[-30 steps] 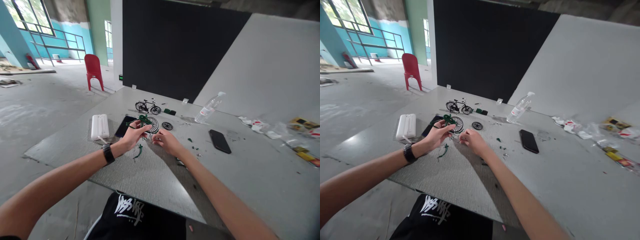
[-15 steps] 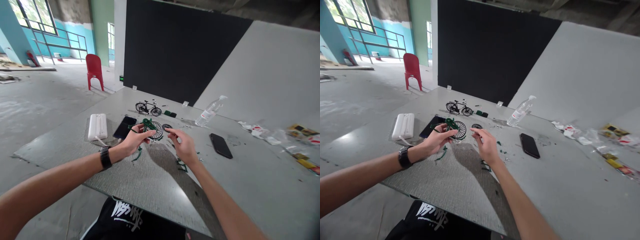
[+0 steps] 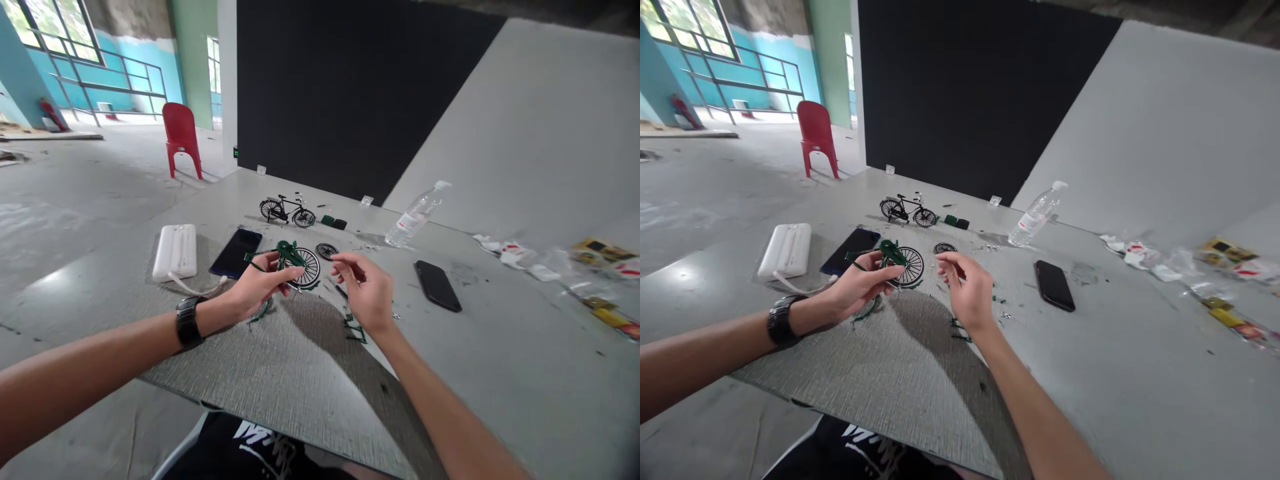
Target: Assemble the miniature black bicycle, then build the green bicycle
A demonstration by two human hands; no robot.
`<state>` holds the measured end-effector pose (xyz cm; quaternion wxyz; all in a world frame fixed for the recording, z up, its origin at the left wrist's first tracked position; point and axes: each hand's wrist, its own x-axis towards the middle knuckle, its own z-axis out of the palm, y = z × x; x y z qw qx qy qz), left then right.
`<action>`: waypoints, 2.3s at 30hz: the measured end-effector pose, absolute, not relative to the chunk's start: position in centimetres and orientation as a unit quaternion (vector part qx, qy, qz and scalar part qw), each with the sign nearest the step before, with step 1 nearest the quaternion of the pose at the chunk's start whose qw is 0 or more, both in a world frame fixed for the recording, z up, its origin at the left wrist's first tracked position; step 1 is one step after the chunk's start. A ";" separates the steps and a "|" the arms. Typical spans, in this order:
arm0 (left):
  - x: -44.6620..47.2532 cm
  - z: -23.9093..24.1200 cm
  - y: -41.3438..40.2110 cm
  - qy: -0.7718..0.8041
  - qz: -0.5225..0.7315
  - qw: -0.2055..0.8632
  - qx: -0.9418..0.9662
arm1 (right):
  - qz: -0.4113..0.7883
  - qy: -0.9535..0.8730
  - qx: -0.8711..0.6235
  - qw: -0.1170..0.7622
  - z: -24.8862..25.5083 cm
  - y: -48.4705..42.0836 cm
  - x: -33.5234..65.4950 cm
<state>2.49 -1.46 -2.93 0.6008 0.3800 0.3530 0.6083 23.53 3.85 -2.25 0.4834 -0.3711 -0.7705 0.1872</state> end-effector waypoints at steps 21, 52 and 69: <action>2.3 -4.1 -1.0 0.361 0.569 0.580 0.458 | 0.389 -0.707 -0.352 0.474 -2.3 1.4 21.2; 2.2 -3.0 -1.7 0.383 0.548 0.618 0.414 | 0.395 -0.662 -0.369 0.519 -2.1 0.3 20.4; 2.0 -3.5 -1.3 0.363 0.578 0.590 0.432 | 0.246 -0.715 -0.393 0.523 -2.3 0.9 21.1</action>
